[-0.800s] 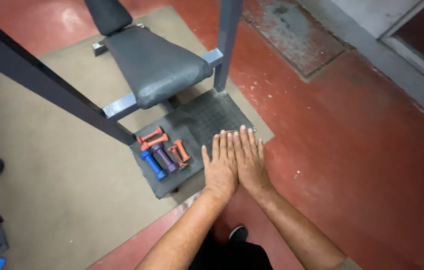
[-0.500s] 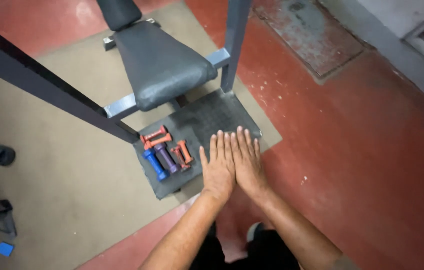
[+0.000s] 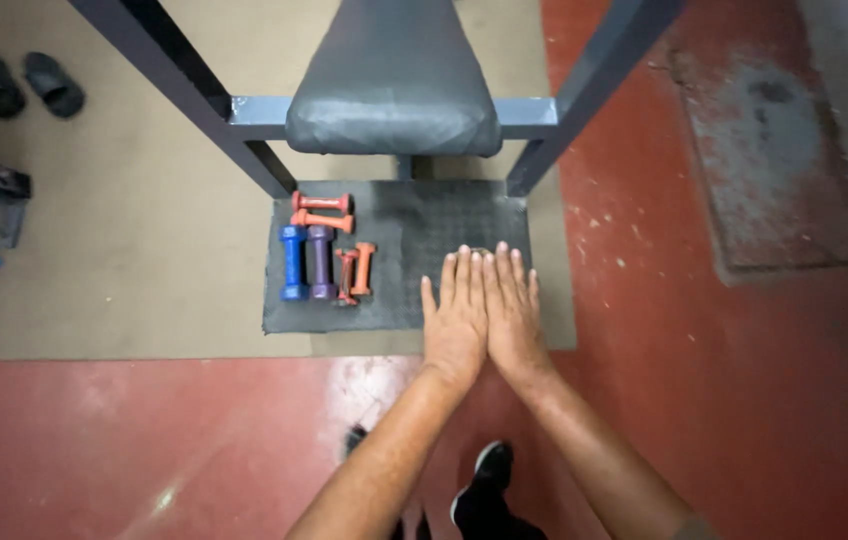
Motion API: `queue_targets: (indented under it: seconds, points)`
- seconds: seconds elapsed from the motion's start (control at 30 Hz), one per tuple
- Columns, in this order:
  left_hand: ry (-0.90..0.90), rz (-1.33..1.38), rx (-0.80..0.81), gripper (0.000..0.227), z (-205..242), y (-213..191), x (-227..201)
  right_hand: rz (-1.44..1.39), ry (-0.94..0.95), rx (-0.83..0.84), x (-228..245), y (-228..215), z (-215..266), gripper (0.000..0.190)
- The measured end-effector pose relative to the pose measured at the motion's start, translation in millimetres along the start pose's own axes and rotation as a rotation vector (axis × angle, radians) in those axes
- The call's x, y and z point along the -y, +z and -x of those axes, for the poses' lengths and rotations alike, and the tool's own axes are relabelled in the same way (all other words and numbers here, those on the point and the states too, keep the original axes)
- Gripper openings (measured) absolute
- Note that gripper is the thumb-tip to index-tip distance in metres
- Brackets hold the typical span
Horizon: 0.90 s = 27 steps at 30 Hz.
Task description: Clean dumbbells, a weight bench frame, and a window frame using a cloth.
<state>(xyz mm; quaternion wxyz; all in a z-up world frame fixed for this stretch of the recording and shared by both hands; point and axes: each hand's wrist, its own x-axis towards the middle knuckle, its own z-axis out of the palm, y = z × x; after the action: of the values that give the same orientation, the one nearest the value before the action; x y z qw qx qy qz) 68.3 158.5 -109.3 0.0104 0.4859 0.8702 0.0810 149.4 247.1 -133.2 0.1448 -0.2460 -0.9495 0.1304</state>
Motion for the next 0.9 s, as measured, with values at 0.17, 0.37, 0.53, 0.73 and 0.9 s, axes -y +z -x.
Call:
queue_targets:
  seconds: [0.17, 0.37, 0.53, 0.73, 0.9]
  points:
    - [-0.017, -0.037, -0.030, 0.074, -14, 63, -10, 0.012, -0.022, 0.015, -39, 40, 2, 0.059]
    - [-0.057, 0.007, 0.015, 0.075, -25, 133, -3, -0.019, -0.037, 0.040, -74, 110, 1, 0.061]
    - [-0.084, 0.073, -0.007, 0.073, -45, 192, 11, 0.023, -0.063, 0.056, -97, 161, -12, 0.060]
    - [-0.067, 0.134, -0.022, 0.073, -62, 263, 33, 0.049, -0.068, 0.012, -126, 234, -18, 0.059]
    - [-0.040, 0.206, 0.086, 0.081, -38, 340, 59, 0.088, -0.068, 0.174, -143, 304, 17, 0.064]
